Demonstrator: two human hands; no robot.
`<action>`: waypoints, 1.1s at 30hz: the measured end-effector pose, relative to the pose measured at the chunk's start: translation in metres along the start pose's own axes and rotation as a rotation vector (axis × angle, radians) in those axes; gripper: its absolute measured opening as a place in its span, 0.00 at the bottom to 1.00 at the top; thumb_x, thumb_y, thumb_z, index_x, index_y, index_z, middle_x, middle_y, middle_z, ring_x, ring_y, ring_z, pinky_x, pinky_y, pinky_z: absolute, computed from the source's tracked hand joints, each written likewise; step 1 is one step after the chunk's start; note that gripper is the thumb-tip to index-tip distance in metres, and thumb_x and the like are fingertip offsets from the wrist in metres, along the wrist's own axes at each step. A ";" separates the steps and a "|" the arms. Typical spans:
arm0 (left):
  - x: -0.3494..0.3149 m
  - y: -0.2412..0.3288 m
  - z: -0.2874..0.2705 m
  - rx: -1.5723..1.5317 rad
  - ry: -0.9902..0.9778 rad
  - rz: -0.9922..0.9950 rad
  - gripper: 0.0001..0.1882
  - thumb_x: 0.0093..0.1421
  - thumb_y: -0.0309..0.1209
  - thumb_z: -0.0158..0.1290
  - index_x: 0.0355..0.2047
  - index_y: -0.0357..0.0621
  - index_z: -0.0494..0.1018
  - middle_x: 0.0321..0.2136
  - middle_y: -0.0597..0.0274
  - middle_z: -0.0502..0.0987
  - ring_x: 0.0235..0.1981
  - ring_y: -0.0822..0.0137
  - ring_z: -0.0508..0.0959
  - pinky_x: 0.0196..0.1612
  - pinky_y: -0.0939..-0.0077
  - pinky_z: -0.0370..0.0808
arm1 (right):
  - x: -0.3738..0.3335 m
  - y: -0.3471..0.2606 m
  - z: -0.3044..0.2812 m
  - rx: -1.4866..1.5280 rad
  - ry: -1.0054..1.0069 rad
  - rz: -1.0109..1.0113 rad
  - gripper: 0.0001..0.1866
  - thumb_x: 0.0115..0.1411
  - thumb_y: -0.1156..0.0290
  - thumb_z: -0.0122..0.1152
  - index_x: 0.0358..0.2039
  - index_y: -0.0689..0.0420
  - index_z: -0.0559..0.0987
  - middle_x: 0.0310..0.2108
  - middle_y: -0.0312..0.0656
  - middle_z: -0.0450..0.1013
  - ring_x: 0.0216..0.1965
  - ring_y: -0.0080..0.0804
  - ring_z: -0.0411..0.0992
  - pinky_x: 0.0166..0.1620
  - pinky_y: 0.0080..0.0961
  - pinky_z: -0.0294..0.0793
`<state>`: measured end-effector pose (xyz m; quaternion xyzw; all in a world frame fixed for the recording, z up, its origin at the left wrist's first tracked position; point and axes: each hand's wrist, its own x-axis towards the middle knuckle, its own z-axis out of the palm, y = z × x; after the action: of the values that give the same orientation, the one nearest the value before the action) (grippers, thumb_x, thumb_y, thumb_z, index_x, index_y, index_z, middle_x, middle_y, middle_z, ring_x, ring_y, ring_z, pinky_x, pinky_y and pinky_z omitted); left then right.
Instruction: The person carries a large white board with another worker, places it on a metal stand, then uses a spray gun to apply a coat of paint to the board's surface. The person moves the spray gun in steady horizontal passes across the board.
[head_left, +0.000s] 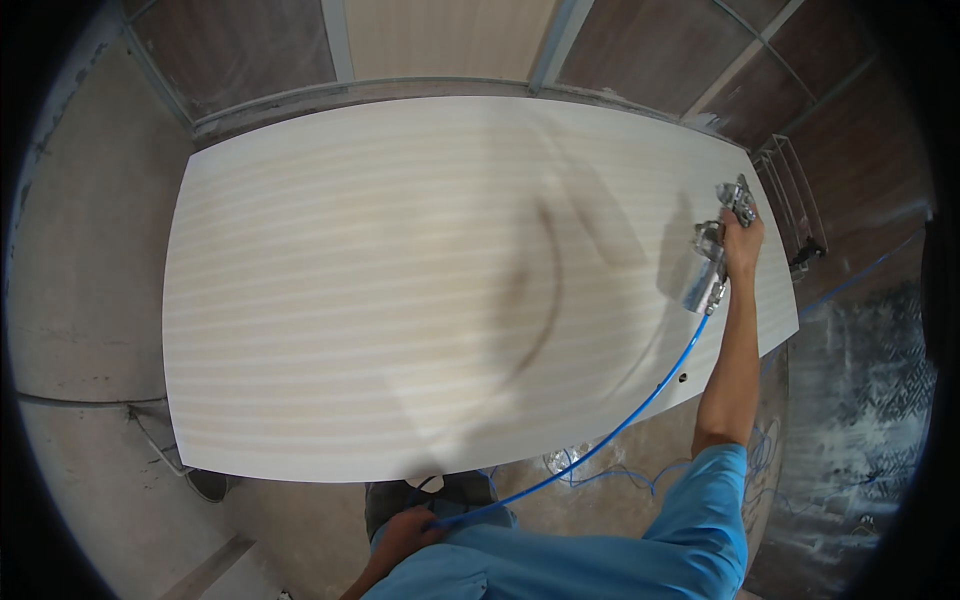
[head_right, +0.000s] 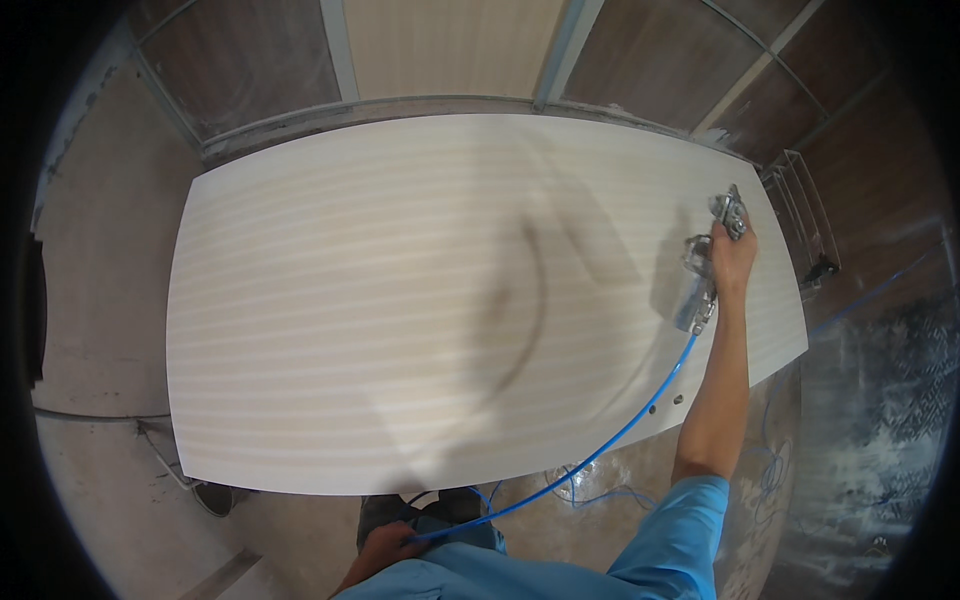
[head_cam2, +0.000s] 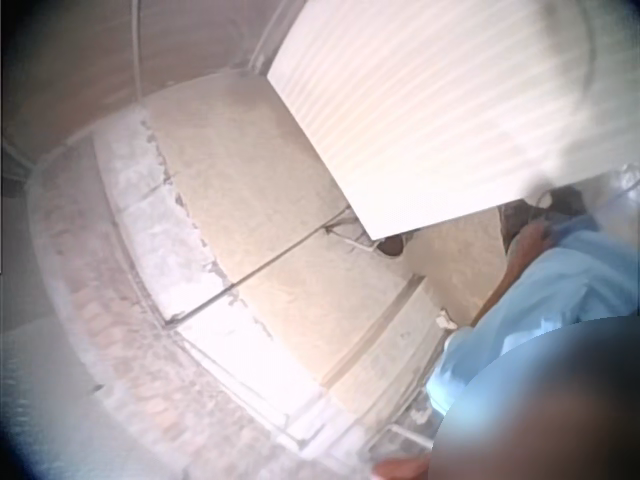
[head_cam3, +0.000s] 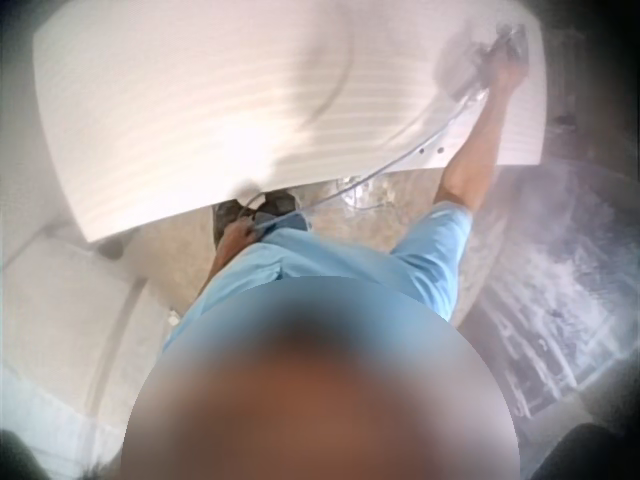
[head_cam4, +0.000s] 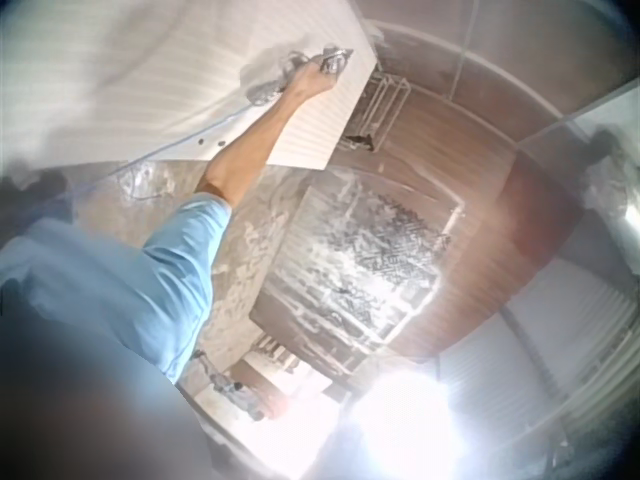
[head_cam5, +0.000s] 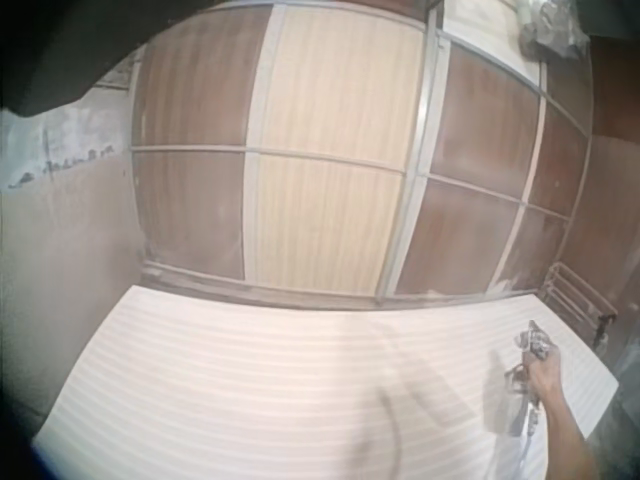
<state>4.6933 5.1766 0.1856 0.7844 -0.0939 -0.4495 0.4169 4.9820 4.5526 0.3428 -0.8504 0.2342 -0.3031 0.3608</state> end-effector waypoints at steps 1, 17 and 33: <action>0.000 -0.005 -0.002 0.014 0.028 0.021 0.16 0.57 0.43 0.61 0.33 0.42 0.81 0.31 0.52 0.80 0.34 0.50 0.80 0.39 0.60 0.76 | -0.003 -0.008 0.010 0.035 -0.009 0.037 0.06 0.59 0.76 0.57 0.36 0.63 0.77 0.19 0.37 0.72 0.18 0.24 0.68 0.24 0.25 0.66; -0.118 -0.112 0.012 -0.157 0.349 -0.192 0.19 0.56 0.47 0.62 0.29 0.41 0.80 0.30 0.47 0.80 0.34 0.42 0.80 0.36 0.53 0.76 | -0.152 -0.267 0.239 0.605 -0.618 0.140 0.03 0.59 0.79 0.60 0.32 0.62 0.74 0.18 0.39 0.71 0.16 0.26 0.67 0.22 0.25 0.67; -0.181 -0.170 0.001 -0.116 0.563 -0.207 0.18 0.56 0.43 0.61 0.25 0.38 0.77 0.26 0.43 0.78 0.31 0.41 0.80 0.34 0.51 0.76 | -0.319 -0.425 0.280 0.732 -0.996 -0.054 0.04 0.61 0.76 0.58 0.36 0.60 0.73 0.19 0.36 0.71 0.18 0.23 0.68 0.26 0.23 0.68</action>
<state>4.5494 5.3786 0.1732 0.8585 0.1315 -0.2591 0.4225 5.0247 5.1494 0.3975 -0.7164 -0.1031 0.0606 0.6874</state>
